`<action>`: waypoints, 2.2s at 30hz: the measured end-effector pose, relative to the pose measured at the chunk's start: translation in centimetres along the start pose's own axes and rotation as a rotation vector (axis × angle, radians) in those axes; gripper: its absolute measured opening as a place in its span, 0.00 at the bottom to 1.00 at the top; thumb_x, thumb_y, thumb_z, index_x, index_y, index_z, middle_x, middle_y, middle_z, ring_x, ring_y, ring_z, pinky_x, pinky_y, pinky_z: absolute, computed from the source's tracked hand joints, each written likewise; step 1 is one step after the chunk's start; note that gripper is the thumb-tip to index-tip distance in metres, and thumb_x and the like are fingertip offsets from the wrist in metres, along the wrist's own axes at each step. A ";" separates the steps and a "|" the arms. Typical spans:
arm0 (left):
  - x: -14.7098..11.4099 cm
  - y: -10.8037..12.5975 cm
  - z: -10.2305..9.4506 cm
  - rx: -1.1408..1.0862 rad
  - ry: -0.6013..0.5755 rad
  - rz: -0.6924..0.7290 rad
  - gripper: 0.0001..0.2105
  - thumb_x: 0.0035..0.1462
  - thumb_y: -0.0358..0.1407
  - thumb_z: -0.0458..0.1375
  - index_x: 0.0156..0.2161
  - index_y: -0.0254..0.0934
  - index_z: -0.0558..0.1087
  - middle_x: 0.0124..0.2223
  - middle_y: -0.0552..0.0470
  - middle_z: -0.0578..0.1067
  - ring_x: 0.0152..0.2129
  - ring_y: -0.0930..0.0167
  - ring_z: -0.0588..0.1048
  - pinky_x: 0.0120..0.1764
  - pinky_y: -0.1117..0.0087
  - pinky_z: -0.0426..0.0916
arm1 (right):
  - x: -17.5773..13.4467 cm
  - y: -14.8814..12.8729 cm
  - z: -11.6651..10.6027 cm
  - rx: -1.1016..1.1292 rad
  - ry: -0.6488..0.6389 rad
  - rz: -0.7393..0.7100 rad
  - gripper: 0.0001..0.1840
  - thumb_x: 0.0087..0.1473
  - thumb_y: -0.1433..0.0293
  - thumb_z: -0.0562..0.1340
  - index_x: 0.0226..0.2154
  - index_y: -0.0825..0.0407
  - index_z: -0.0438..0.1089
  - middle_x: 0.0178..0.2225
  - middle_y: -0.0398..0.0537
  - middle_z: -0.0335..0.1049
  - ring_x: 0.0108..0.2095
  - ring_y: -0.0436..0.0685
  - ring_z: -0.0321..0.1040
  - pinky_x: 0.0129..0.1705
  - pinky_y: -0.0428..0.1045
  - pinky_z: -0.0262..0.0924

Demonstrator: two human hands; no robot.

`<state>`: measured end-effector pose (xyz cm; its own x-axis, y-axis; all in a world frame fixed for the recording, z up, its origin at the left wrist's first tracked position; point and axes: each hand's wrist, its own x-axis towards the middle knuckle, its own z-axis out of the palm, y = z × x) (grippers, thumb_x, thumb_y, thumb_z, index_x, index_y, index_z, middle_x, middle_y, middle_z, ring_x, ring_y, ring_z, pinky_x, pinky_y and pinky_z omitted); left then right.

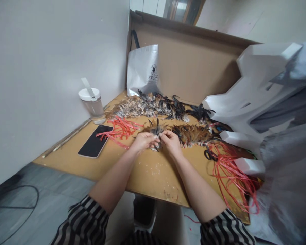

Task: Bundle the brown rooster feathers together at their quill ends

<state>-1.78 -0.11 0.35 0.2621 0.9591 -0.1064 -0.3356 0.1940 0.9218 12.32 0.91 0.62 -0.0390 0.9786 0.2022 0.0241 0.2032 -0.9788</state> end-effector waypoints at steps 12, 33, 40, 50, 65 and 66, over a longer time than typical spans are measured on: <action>0.5 -0.5 0.0 0.056 0.025 0.042 0.10 0.43 0.37 0.62 0.25 0.28 0.72 0.21 0.48 0.73 0.15 0.79 0.68 0.20 0.78 0.62 | -0.3 0.1 0.6 0.021 0.035 0.008 0.12 0.40 0.61 0.63 0.22 0.53 0.65 0.17 0.38 0.60 0.18 0.46 0.52 0.22 0.43 0.48; 0.4 -0.4 -0.2 -0.040 0.063 0.055 0.12 0.43 0.38 0.62 0.28 0.28 0.73 0.25 0.45 0.75 0.17 0.77 0.70 0.20 0.78 0.62 | -0.3 -0.6 0.5 0.118 0.015 0.067 0.13 0.39 0.62 0.65 0.19 0.53 0.62 0.13 0.36 0.56 0.14 0.44 0.48 0.19 0.43 0.42; 0.3 -0.4 0.0 0.037 0.039 0.027 0.11 0.43 0.38 0.62 0.27 0.28 0.73 0.21 0.48 0.73 0.15 0.78 0.68 0.21 0.77 0.61 | 0.0 0.0 0.1 0.082 0.008 0.042 0.13 0.38 0.61 0.64 0.20 0.54 0.64 0.14 0.37 0.58 0.16 0.45 0.50 0.20 0.43 0.45; 0.6 -0.7 0.0 0.137 0.067 0.129 0.11 0.43 0.38 0.61 0.25 0.28 0.72 0.18 0.52 0.71 0.12 0.79 0.66 0.18 0.78 0.61 | -0.2 -0.1 0.6 0.180 0.037 0.139 0.15 0.35 0.61 0.66 0.23 0.55 0.69 0.15 0.38 0.62 0.16 0.44 0.52 0.19 0.43 0.47; 1.1 -1.9 -0.5 0.153 0.091 0.137 0.10 0.44 0.37 0.61 0.26 0.28 0.73 0.21 0.49 0.73 0.15 0.79 0.68 0.19 0.80 0.61 | 0.1 0.7 0.9 0.206 0.079 0.116 0.10 0.34 0.66 0.65 0.20 0.55 0.68 0.16 0.39 0.63 0.18 0.46 0.55 0.22 0.43 0.50; 1.1 -2.0 -0.6 0.161 0.092 0.141 0.10 0.44 0.37 0.61 0.26 0.28 0.73 0.20 0.50 0.72 0.15 0.79 0.67 0.19 0.80 0.60 | 0.2 0.8 0.9 0.203 0.079 0.113 0.10 0.34 0.66 0.65 0.20 0.55 0.68 0.17 0.39 0.63 0.18 0.46 0.55 0.22 0.43 0.50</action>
<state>-1.34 0.65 -1.76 0.1367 0.9906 0.0014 -0.2124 0.0279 0.9768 11.39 1.20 -0.19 0.0312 0.9959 0.0851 -0.1779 0.0893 -0.9800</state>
